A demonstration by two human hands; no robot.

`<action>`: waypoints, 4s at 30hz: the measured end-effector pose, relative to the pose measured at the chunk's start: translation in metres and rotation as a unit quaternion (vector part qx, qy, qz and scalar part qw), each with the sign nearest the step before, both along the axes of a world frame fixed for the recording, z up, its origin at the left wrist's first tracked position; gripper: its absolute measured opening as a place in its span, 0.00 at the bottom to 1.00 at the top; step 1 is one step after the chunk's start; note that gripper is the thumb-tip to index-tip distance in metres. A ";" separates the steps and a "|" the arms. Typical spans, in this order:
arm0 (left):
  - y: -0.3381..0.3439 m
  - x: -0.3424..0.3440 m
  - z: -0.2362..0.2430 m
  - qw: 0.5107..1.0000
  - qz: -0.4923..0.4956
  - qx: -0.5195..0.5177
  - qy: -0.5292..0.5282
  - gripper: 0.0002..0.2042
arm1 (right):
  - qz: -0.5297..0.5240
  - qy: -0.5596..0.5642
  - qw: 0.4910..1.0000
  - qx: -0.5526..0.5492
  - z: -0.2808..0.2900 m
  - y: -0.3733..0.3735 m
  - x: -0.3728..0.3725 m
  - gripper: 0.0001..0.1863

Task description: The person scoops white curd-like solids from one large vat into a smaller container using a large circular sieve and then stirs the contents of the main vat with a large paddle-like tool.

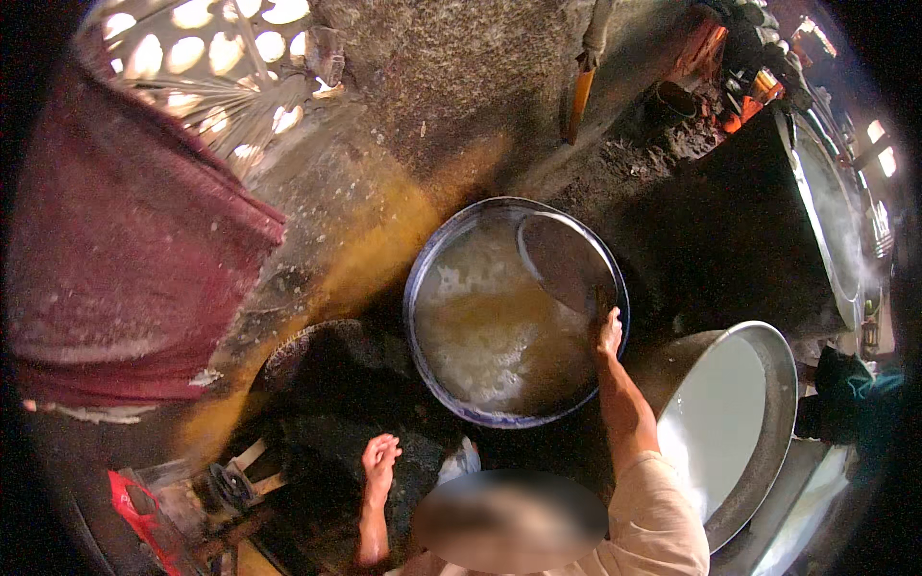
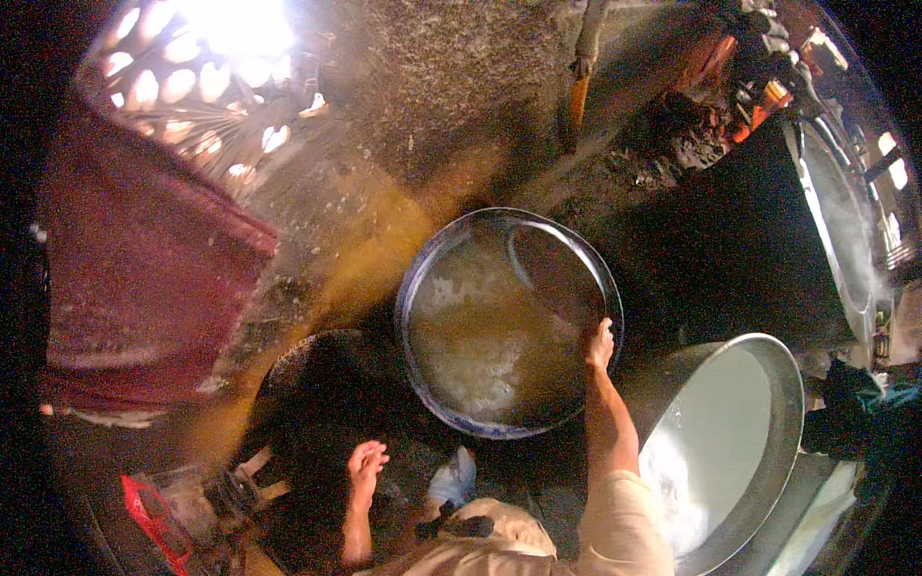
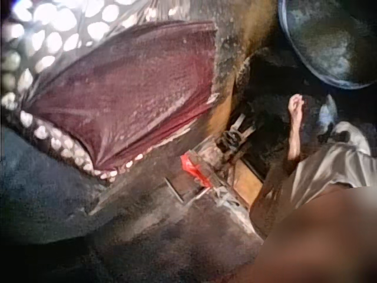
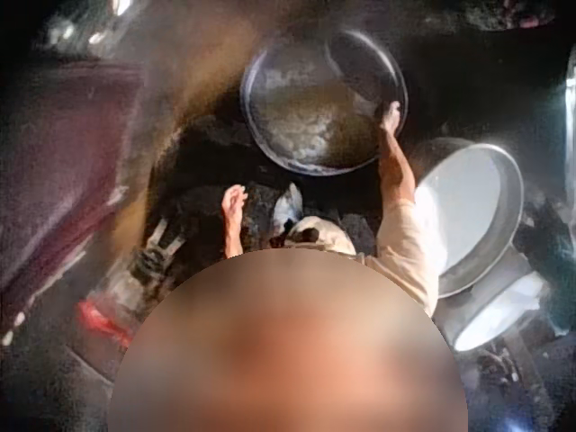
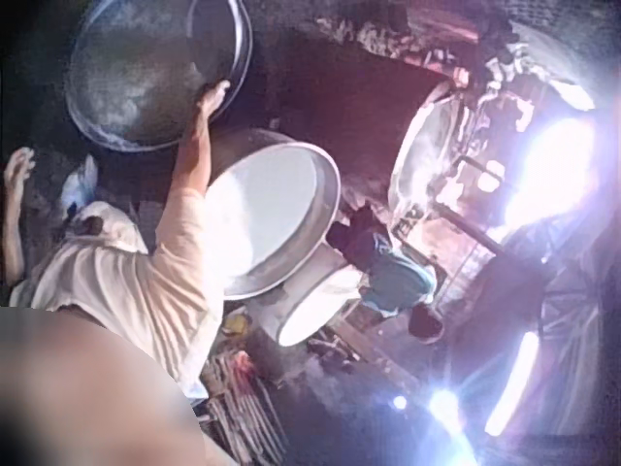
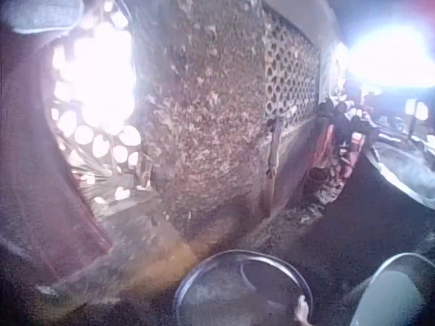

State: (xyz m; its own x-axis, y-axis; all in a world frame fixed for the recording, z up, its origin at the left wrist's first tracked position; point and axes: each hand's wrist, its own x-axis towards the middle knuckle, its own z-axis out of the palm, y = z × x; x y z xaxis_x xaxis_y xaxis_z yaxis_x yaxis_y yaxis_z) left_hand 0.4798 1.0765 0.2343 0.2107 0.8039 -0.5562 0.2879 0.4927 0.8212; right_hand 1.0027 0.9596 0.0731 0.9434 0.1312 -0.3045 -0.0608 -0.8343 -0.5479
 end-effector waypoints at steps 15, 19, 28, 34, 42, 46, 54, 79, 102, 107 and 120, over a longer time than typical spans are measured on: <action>0.043 -0.056 -0.020 0.993 0.048 -0.050 0.097 0.12 | 0.139 0.339 0.924 0.114 -0.196 0.051 -0.210 0.14; 0.045 -0.052 -0.018 0.996 0.064 -0.040 0.049 0.13 | -0.026 0.528 0.818 0.226 -0.156 0.054 -0.219 0.05; 0.037 -0.045 0.015 0.996 0.078 -0.022 0.037 0.16 | 0.082 0.500 0.829 0.234 -0.059 0.007 -0.205 0.06; 0.038 0.002 0.020 1.000 0.017 0.003 -0.004 0.12 | 0.160 0.528 0.798 0.243 0.087 -0.067 -0.151 0.11; -0.017 0.115 0.024 0.985 -0.145 0.050 -0.075 0.11 | 0.057 0.478 0.863 0.154 0.252 -0.261 -0.103 0.07; -0.080 0.174 0.041 0.968 -0.222 0.037 -0.110 0.11 | -0.010 0.462 0.871 0.167 0.270 -0.387 -0.106 0.06; -0.189 0.250 0.053 0.914 -0.391 0.040 -0.104 0.12 | -0.188 0.387 0.880 0.202 0.199 -0.566 -0.147 0.06; -0.217 0.275 0.097 0.881 -0.462 0.101 -0.018 0.11 | -0.389 0.489 0.457 0.632 0.064 -0.429 -0.208 0.09; 0.030 -0.003 0.040 0.998 -0.036 0.049 0.036 0.13 | 0.072 -0.026 0.995 -0.060 -0.036 -0.035 -0.029 0.24; 0.031 -0.034 0.043 0.995 0.033 0.021 0.091 0.11 | 0.147 0.105 0.980 -0.085 -0.181 -0.040 -0.139 0.14; 0.023 -0.021 0.052 0.998 0.026 0.042 0.028 0.14 | 0.030 0.603 0.670 0.433 -0.084 -0.037 -0.206 0.05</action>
